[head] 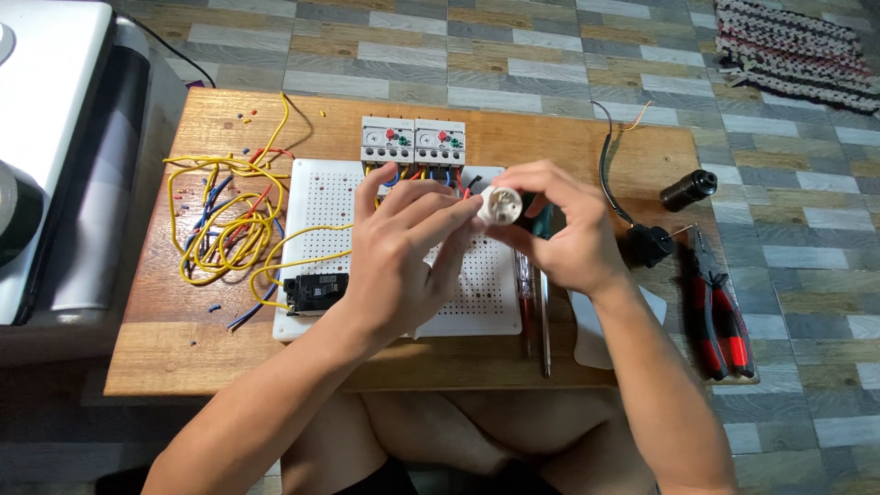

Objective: Assembling an electrical circuit by connecting wires to components and tightening them with a screwdriver.

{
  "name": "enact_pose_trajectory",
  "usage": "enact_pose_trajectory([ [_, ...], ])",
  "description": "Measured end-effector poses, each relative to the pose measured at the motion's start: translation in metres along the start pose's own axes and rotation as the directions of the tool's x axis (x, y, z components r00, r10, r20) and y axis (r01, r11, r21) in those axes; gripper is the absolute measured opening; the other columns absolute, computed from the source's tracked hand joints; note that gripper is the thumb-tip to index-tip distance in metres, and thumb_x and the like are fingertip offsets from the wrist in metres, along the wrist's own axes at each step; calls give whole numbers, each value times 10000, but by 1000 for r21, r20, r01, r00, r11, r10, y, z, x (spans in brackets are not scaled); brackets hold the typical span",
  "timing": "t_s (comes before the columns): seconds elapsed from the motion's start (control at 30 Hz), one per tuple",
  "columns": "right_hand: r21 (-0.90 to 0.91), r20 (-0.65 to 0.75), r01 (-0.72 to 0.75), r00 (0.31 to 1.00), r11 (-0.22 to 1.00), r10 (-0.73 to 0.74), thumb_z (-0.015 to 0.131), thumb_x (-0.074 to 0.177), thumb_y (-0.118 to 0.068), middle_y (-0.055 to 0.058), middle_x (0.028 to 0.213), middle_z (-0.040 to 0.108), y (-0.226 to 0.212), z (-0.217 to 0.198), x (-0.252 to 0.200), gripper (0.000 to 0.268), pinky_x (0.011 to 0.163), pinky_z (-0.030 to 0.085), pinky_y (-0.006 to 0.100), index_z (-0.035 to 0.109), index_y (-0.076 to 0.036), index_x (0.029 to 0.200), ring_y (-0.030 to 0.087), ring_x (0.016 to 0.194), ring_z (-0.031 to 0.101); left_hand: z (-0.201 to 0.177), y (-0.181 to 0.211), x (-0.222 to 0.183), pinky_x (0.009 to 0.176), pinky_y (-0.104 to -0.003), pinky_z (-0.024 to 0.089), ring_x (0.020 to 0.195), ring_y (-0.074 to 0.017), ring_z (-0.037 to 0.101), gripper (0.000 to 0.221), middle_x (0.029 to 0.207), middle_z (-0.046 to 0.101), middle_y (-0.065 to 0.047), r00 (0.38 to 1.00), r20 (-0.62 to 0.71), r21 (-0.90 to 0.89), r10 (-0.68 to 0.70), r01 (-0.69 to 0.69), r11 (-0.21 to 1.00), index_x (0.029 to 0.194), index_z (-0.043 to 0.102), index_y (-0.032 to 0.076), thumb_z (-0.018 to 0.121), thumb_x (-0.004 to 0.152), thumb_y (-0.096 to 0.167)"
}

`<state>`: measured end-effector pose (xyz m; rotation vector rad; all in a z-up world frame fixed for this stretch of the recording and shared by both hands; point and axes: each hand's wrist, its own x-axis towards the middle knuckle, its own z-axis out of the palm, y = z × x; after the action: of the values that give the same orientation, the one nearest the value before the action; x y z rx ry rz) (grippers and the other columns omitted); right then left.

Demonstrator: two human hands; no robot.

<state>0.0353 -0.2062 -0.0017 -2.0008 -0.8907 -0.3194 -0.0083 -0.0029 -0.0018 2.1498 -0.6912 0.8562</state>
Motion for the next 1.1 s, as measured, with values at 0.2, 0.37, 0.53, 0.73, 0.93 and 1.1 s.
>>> enact_pose_trajectory([
  [0.2,-153,-205,-43,979,987,11,902,746,44,125,1174,686,13,6,-4,437,774,558,265,662,-13,1106,176,959,642,7,-2,-3,1026,-395,403,794,-131,704,235,908,794,-25,996,-55,-186,-72,61,981,1138,677,35,750,916,17],
  [0.37,-125,-388,150,902,981,-187,945,797,5,194,1062,705,23,6,-3,347,706,585,313,694,53,1031,280,948,695,19,-8,-8,960,-375,502,747,-157,750,203,770,751,48,986,-144,-212,-82,50,976,1086,753,136,790,890,92],
  [0.53,-114,-406,188,887,975,-219,936,804,-9,197,1054,702,30,8,-5,332,705,588,322,693,34,1026,279,947,694,10,-2,-5,905,-401,498,738,-221,760,187,751,757,-48,994,-95,-267,-60,33,963,1057,773,74,737,886,5],
  [0.73,-159,-416,223,868,962,-270,927,832,-93,177,1046,710,36,10,-5,304,675,582,312,701,10,1007,264,912,692,4,2,-2,845,-379,508,722,-215,752,201,743,747,-44,993,-49,-351,-111,87,933,1057,771,67,709,881,-7],
  [0.93,-200,-445,277,829,940,-339,919,841,-126,184,1036,711,40,11,-6,299,698,583,334,706,-5,1012,282,921,691,2,6,2,836,-379,495,688,-223,727,159,728,739,-68,984,33,-442,-178,174,880,1049,769,47,648,949,28],
  [1.1,-194,-475,272,815,943,-333,926,813,-53,189,1066,697,34,12,-7,308,736,583,331,696,-11,1014,273,954,679,4,2,-1,879,-369,482,698,-195,706,123,721,716,-26,980,26,-424,-199,191,885,1022,769,81,662,962,67],
])
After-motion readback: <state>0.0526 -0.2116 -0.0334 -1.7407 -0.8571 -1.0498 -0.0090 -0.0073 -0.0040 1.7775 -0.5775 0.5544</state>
